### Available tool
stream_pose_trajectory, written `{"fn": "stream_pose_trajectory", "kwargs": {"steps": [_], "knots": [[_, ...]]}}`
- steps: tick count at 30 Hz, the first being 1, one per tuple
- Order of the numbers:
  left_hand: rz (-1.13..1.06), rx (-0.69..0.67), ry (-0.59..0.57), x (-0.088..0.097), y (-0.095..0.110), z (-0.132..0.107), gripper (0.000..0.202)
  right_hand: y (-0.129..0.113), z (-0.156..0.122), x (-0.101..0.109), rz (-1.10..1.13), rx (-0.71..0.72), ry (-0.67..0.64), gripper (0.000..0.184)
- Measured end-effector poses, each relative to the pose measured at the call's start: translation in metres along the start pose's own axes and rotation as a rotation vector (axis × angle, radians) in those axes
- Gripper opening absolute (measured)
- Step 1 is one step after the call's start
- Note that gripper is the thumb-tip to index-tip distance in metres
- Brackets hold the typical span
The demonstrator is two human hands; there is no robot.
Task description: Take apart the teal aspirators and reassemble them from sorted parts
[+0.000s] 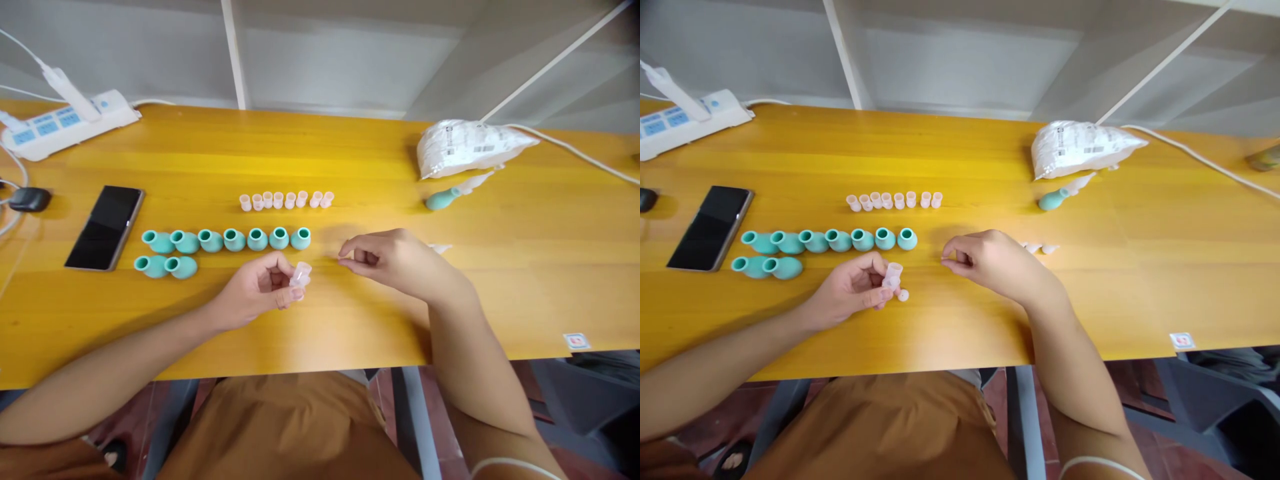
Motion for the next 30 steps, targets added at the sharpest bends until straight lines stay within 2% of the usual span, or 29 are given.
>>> {"fn": "stream_pose_trajectory", "kwargs": {"steps": [3, 5, 9, 11, 23, 30], "knots": [[0.02, -0.022, 0.022, 0.003, -0.002, 0.001, 0.039, -0.017, 0.001, 0.001, 0.232, 0.111, 0.145, 0.008], [0.035, -0.023, 0.039, 0.004, -0.003, 0.001, 0.038, -0.028, 0.001, -0.004, 0.295, 0.195, 0.24, 0.006], [0.066, -0.013, 0.044, 0.005, -0.005, 0.0, 0.038, -0.049, 0.0, -0.015, 0.237, 0.401, 0.442, 0.012], [0.074, -0.013, 0.038, 0.005, -0.005, 0.0, 0.038, -0.054, 0.0, -0.02, 0.198, 0.452, 0.491, 0.015], [0.104, -0.004, 0.049, 0.003, -0.002, 0.001, 0.038, -0.052, -0.002, -0.031, 0.132, 0.492, 0.459, 0.018], [0.119, 0.051, 0.064, 0.001, -0.002, 0.001, 0.042, -0.054, 0.0, -0.032, 0.124, 0.469, 0.457, 0.017]]}}
Point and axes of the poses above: each hand's wrist, its own z-axis towards the middle knuckle, its own x-axis out of the back of the hand, y = z × x, the point moved 5 cm from there along z, towards the middle knuckle, and after that the axes turned 2 degrees about y, right-handed, at the moved point
